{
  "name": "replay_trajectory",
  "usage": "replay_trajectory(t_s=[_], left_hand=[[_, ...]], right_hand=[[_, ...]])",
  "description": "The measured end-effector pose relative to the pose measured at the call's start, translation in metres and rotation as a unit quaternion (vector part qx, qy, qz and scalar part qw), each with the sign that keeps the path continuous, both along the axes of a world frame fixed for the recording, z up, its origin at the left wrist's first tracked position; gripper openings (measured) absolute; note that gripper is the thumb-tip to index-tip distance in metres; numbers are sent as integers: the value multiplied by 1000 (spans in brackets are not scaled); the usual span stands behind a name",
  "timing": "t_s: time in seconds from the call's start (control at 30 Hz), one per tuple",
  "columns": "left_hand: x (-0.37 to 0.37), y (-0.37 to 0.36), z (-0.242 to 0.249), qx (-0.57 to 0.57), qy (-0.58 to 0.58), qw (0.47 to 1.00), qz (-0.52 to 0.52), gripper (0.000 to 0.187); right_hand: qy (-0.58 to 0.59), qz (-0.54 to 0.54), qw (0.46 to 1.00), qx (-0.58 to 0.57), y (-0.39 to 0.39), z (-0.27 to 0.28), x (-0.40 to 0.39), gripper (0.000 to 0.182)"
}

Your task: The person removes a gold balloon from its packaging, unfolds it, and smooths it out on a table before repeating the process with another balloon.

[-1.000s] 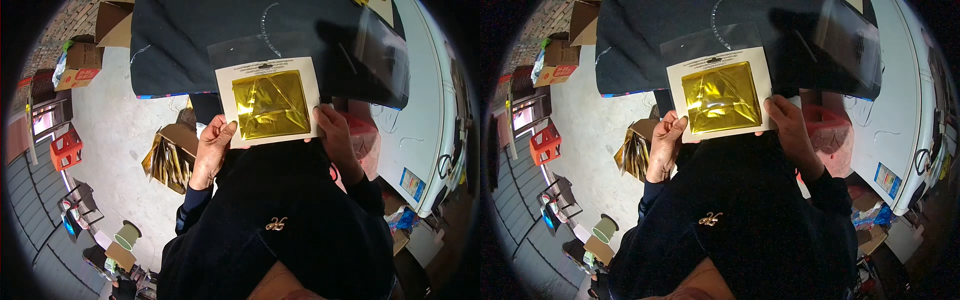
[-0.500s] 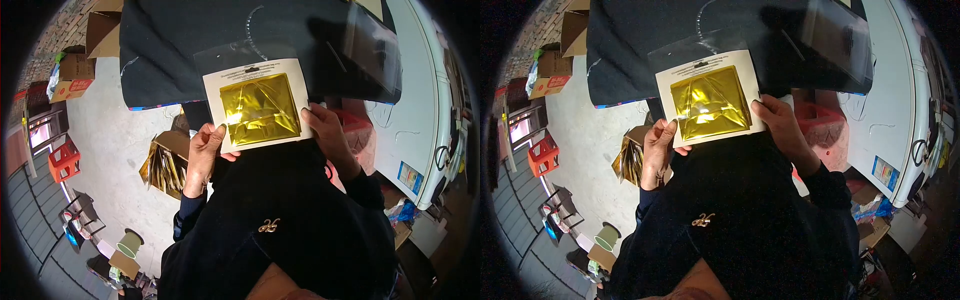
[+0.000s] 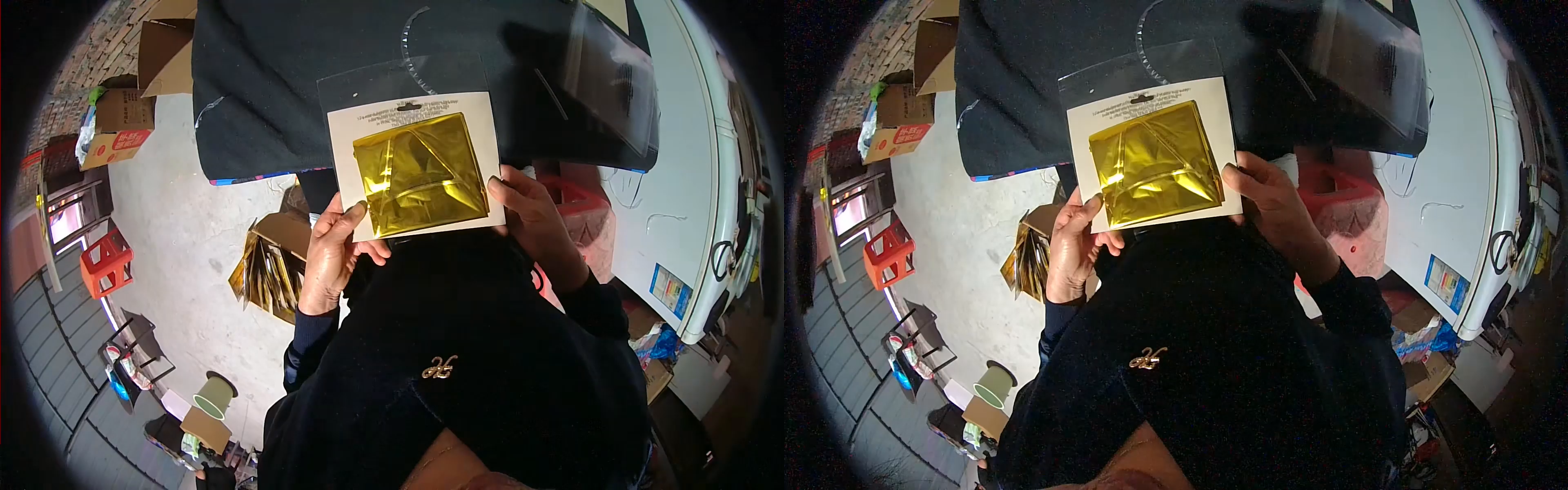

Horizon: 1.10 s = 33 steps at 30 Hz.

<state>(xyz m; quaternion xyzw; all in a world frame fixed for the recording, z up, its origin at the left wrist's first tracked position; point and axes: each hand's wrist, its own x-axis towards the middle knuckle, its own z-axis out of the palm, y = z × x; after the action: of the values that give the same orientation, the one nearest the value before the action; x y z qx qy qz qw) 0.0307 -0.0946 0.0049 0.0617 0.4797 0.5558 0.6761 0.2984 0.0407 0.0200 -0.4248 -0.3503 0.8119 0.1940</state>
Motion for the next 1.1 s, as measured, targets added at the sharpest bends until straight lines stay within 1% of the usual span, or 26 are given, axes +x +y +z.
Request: replay_trajectory(t_s=[0.13, 0.23, 0.27, 0.37, 0.4, 0.5, 0.6, 0.63, 0.73, 0.83, 0.87, 0.93, 1.03, 1.1], left_hand=[[2, 3, 0, 0, 66, 997, -27, 38], [0, 4, -1, 8, 83, 995, -48, 39], [3, 4, 1, 6, 99, 994, -42, 39], [-1, 4, 0, -2, 107, 991, -78, 38], [6, 8, 9, -26, 125, 991, -43, 33], [-1, 6, 7, -24, 154, 986, -68, 32], [2, 10, 6, -65, 211, 974, -45, 30], [3, 12, 7, -78, 228, 970, -35, 29], [-1, 12, 3, -1, 192, 981, -35, 24], [-3, 14, 11, 14, 124, 992, -12, 25], [-6, 16, 12, 15, 97, 995, -13, 27], [-9, 17, 10, 24, 104, 994, -31, 28], [-7, 19, 12, 28, 100, 994, -35, 31], [-6, 20, 13, 28, 93, 995, -28, 32]], right_hand=[[-3, -5, 1000, 25, 2, -5, -1, 16], [-58, 1, 997, 46, 3, 3, -4, 17], [-66, 5, 996, 58, 3, 3, -5, 18], [-85, 13, 993, 83, 5, 6, -7, 19], [-88, 12, 992, 84, 6, 8, -9, 19], [-94, 28, 990, 98, 9, 9, -9, 20], [-114, 66, 984, 116, 14, 9, -8, 16], [-124, 81, 982, 121, 16, 10, -9, 18], [-71, 15, 993, 88, 12, 24, -23, 17], [-3, -7, 1000, 16, 14, 24, -20, 18], [2, 9, 1000, 19, 17, 19, -16, 18], [11, 41, 999, 28, 22, 5, -8, 19], [15, 12, 999, 40, 21, -3, -8, 17], [-21, -4, 999, 42, 22, 3, -13, 19]])
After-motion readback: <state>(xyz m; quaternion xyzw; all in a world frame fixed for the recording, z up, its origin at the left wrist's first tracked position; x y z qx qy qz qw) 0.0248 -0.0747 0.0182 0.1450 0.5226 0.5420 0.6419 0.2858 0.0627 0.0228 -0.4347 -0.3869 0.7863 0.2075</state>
